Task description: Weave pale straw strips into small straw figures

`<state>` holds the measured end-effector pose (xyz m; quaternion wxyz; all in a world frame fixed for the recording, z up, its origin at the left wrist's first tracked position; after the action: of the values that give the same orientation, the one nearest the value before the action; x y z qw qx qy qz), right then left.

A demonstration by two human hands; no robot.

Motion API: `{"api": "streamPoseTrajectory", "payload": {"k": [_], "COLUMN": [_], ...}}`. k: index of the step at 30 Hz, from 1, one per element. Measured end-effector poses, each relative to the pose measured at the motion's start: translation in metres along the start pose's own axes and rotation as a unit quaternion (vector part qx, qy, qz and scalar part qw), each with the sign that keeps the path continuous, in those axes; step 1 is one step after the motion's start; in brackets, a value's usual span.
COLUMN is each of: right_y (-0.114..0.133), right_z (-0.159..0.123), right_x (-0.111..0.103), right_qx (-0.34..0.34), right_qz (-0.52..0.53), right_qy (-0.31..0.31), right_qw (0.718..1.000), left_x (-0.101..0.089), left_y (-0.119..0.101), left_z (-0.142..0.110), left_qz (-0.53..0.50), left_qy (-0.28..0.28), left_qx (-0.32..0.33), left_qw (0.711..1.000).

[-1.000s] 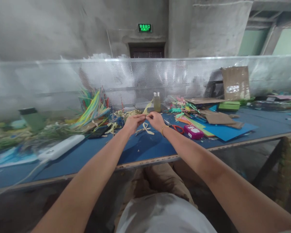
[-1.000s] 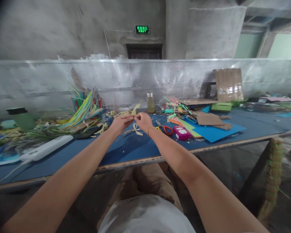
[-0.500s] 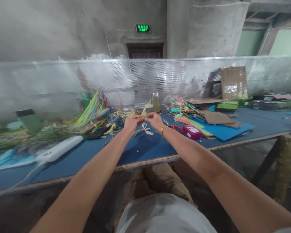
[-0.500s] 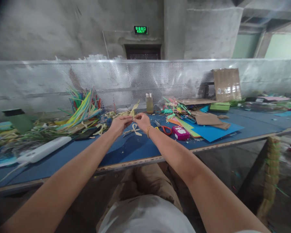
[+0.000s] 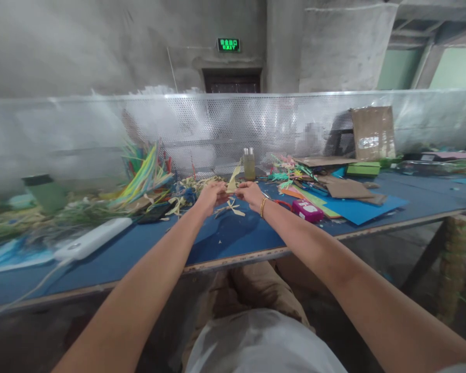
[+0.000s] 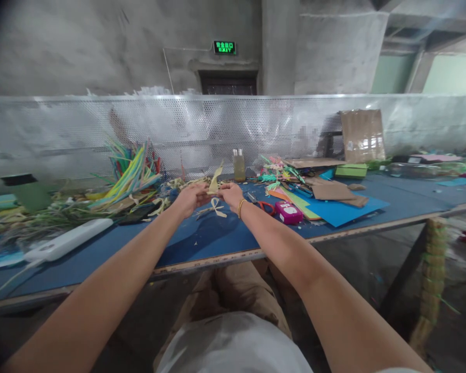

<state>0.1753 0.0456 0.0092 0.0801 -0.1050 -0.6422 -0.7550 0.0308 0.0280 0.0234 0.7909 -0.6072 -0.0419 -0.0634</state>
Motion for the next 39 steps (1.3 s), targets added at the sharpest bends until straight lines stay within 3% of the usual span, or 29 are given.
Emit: {"api": "streamPoseTrajectory", "payload": {"k": [7, 11, 14, 19, 22, 32, 39], "right_y": [0.001, 0.0, 0.003, 0.015, 0.017, 0.018, 0.022], "right_z": [0.001, 0.001, 0.0, -0.006, -0.008, -0.005, -0.009], "right_x": [-0.001, 0.001, 0.0, -0.004, -0.004, -0.003, -0.003], "right_qx": [0.002, -0.008, -0.07, -0.247, -0.297, -0.325, -0.352], "right_qz": [-0.004, -0.023, -0.054, -0.202, -0.252, -0.323, -0.356], "right_qy": [0.028, 0.048, 0.071, 0.077, 0.098, 0.081, 0.092], "right_qw": [1.0, 0.999, 0.994, 0.945, 0.916, 0.885, 0.861], "left_x": [-0.001, -0.003, -0.005, -0.009, -0.01, -0.007, -0.007], "left_y": [0.004, 0.003, 0.001, 0.001, 0.002, 0.004, 0.003], "left_z": [0.001, 0.001, 0.002, 0.006, 0.007, 0.005, 0.004], "left_qz": [0.06, 0.077, 0.063, 0.021, 0.021, 0.035, 0.015], "left_qy": [0.064, 0.04, 0.0, -0.03, -0.033, -0.014, -0.015], "left_qx": [-0.008, -0.006, -0.009, -0.021, -0.031, -0.026, -0.059], "left_qw": [0.996, 0.996, 0.998, 0.999, 0.999, 0.999, 0.998]}}
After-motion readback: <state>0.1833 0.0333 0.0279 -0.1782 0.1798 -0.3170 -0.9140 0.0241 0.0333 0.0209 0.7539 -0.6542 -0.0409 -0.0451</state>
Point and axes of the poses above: each hand's wrist, its own z-axis towards the middle knuckle, its own x-axis out of the palm, y = z × x, the point moved 3 cm from there along z, towards the middle knuckle, and after that the axes turned 3 degrees about x, right-handed, at the moved point
